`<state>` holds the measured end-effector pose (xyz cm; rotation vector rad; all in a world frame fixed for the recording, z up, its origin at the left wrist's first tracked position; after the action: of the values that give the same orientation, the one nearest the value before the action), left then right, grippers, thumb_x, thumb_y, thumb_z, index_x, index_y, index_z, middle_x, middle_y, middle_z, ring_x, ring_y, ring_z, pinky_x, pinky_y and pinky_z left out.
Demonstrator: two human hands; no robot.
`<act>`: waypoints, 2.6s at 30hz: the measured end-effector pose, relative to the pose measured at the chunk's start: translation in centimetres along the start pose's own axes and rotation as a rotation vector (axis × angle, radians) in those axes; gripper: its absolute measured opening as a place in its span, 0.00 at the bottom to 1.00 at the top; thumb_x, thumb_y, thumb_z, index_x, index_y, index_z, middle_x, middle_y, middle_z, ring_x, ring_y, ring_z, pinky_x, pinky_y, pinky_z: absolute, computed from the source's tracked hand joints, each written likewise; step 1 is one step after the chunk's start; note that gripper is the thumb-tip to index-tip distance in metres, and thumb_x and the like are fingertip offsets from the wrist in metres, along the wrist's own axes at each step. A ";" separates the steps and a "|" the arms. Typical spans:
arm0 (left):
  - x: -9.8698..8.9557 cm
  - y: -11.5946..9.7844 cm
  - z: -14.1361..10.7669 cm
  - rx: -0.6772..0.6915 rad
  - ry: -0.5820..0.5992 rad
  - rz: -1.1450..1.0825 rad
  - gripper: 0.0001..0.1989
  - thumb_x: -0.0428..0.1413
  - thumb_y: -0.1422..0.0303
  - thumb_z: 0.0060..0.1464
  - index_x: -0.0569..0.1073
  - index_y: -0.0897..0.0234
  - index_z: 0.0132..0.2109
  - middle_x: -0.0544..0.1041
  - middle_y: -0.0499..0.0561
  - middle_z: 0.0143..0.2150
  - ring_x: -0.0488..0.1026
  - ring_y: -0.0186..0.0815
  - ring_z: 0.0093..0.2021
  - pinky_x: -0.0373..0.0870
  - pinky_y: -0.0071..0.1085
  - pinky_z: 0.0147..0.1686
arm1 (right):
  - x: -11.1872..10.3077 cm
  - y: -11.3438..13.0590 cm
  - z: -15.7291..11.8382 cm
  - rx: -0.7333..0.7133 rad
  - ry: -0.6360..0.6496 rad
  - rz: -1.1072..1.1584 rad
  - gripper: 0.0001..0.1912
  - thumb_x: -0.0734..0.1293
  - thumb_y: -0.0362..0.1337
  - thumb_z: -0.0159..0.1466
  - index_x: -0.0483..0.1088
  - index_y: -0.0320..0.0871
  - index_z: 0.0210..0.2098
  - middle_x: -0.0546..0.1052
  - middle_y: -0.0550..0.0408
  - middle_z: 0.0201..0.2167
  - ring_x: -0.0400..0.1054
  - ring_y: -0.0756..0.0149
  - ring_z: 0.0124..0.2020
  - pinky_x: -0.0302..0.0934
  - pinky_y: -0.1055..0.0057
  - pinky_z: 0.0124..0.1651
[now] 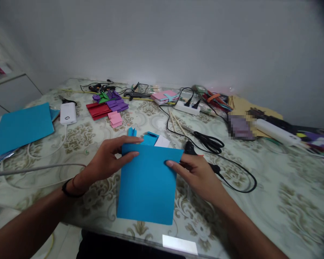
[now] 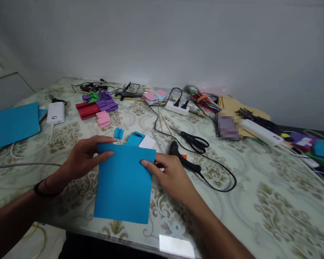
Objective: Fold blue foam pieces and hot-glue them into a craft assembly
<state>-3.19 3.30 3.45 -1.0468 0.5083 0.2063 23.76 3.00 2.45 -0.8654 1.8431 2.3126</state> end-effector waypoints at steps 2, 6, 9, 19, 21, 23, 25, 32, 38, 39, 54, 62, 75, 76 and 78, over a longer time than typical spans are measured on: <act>0.0 -0.1 0.1 -0.027 0.004 0.032 0.13 0.64 0.62 0.63 0.84 0.58 0.52 0.86 0.53 0.48 0.80 0.36 0.40 0.73 0.25 0.33 | 0.1 -0.1 0.0 0.018 0.010 0.023 0.17 0.68 0.49 0.70 0.75 0.44 0.31 0.75 0.56 0.27 0.63 0.66 0.27 0.56 0.70 0.28; 0.0 0.0 0.4 -0.118 -0.005 0.008 0.12 0.66 0.63 0.60 0.85 0.60 0.49 0.86 0.50 0.41 0.73 0.30 0.28 0.67 0.24 0.25 | 0.1 -0.4 0.1 0.058 -0.062 0.044 0.21 0.66 0.52 0.70 0.70 0.44 0.28 0.65 0.59 0.24 0.56 0.68 0.25 0.51 0.70 0.27; 0.1 0.4 0.8 -0.185 0.061 -0.022 0.11 0.66 0.62 0.58 0.84 0.61 0.46 0.85 0.51 0.43 0.77 0.34 0.33 0.70 0.26 0.29 | 0.1 -0.4 0.3 0.038 -0.098 0.054 0.24 0.64 0.54 0.71 0.63 0.45 0.26 0.58 0.61 0.23 0.53 0.69 0.25 0.49 0.70 0.28; 2.1 1.1 0.5 -0.274 0.375 -0.002 0.11 0.62 0.61 0.61 0.80 0.63 0.44 0.82 0.47 0.29 0.79 0.36 0.31 0.71 0.28 0.31 | 2.4 -0.6 0.4 0.029 0.036 -0.036 0.19 0.61 0.47 0.73 0.65 0.45 0.29 0.63 0.62 0.22 0.55 0.70 0.23 0.48 0.70 0.26; 2.1 1.2 0.5 -0.279 0.358 -0.009 0.10 0.61 0.61 0.61 0.79 0.63 0.43 0.81 0.47 0.29 0.79 0.36 0.31 0.70 0.28 0.31 | 2.4 -0.7 0.5 0.032 -0.001 -0.011 0.15 0.62 0.46 0.73 0.70 0.45 0.34 0.67 0.60 0.24 0.59 0.68 0.25 0.51 0.71 0.27; 2.1 1.3 0.6 -0.283 0.354 -0.009 0.09 0.61 0.62 0.61 0.78 0.63 0.41 0.80 0.46 0.28 0.78 0.36 0.30 0.70 0.27 0.30 | 2.3 -0.8 0.6 0.041 -0.045 0.030 0.12 0.64 0.45 0.71 0.71 0.45 0.36 0.71 0.58 0.27 0.63 0.67 0.27 0.54 0.71 0.28; 2.3 1.2 0.5 -0.279 0.380 -0.010 0.09 0.61 0.61 0.61 0.77 0.63 0.40 0.79 0.46 0.28 0.78 0.35 0.30 0.70 0.27 0.30 | 2.3 -0.8 0.6 0.042 -0.067 0.067 0.10 0.65 0.43 0.70 0.71 0.45 0.37 0.73 0.57 0.29 0.66 0.66 0.30 0.56 0.72 0.29; 3.5 0.1 0.2 -0.221 0.373 -0.089 0.07 0.61 0.65 0.62 0.80 0.61 0.45 0.86 0.48 0.39 0.83 0.37 0.41 0.75 0.29 0.41 | 4.1 -0.1 0.1 0.003 0.086 0.121 0.04 0.66 0.33 0.65 0.71 0.45 0.33 0.74 0.60 0.27 0.68 0.69 0.29 0.58 0.73 0.32; 3.8 0.0 0.1 -0.147 0.375 0.025 0.05 0.60 0.68 0.62 0.81 0.61 0.39 0.85 0.46 0.35 0.81 0.34 0.35 0.69 0.27 0.35 | 4.9 0.2 -0.1 -0.007 0.120 0.140 0.04 0.65 0.30 0.61 0.70 0.45 0.31 0.74 0.61 0.26 0.66 0.70 0.28 0.58 0.74 0.31; 3.8 0.0 0.0 -0.124 0.377 0.046 0.06 0.59 0.69 0.63 0.81 0.61 0.39 0.85 0.46 0.35 0.80 0.34 0.35 0.68 0.27 0.35 | 4.9 0.1 -0.1 -0.006 0.121 0.143 0.05 0.65 0.30 0.60 0.70 0.45 0.30 0.74 0.61 0.26 0.66 0.70 0.28 0.58 0.74 0.31; -1.8 2.0 2.7 -0.111 0.051 0.279 0.11 0.56 0.62 0.61 0.75 0.65 0.35 0.77 0.45 0.29 0.67 0.29 0.25 0.61 0.26 0.28 | 3.4 -1.2 0.6 0.062 0.114 0.158 0.02 0.66 0.32 0.57 0.71 0.44 0.28 0.73 0.60 0.25 0.63 0.70 0.27 0.56 0.73 0.31; -5.9 3.4 3.7 -0.209 -0.071 0.342 0.15 0.57 0.56 0.58 0.77 0.64 0.35 0.77 0.49 0.30 0.69 0.33 0.27 0.63 0.28 0.28 | 1.6 -1.1 0.5 0.119 0.174 0.136 0.02 0.66 0.34 0.55 0.70 0.43 0.27 0.70 0.62 0.22 0.62 0.71 0.24 0.55 0.73 0.29; -3.1 2.7 2.6 -0.294 0.473 0.180 0.20 0.63 0.58 0.58 0.80 0.63 0.53 0.88 0.51 0.41 0.84 0.39 0.40 0.75 0.29 0.41 | -1.3 -1.3 0.8 0.060 0.277 -0.103 0.04 0.64 0.35 0.62 0.69 0.44 0.31 0.73 0.59 0.28 0.63 0.70 0.29 0.58 0.73 0.33; -2.9 2.8 2.6 -0.281 0.478 0.198 0.19 0.64 0.59 0.57 0.81 0.62 0.53 0.88 0.51 0.41 0.84 0.39 0.40 0.75 0.28 0.42 | -1.3 -1.4 0.9 0.056 0.281 -0.106 0.04 0.64 0.35 0.62 0.69 0.44 0.31 0.73 0.59 0.28 0.63 0.70 0.29 0.58 0.73 0.33; -2.5 2.8 2.4 -0.251 0.485 0.234 0.16 0.65 0.59 0.57 0.83 0.62 0.49 0.88 0.51 0.42 0.83 0.39 0.41 0.74 0.28 0.42 | -1.3 -1.5 0.9 0.051 0.289 -0.102 0.04 0.65 0.35 0.63 0.70 0.44 0.31 0.74 0.59 0.29 0.64 0.69 0.29 0.59 0.73 0.34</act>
<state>-5.74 7.01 3.47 -1.2879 1.0674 0.2269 25.04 4.59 1.86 -1.3125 1.8972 2.1641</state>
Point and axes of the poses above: each hand's wrist, its own z-axis towards the middle knuckle, its own x-axis out of the palm, y = z × x, the point moved 2 cm from there along z, towards the middle knuckle
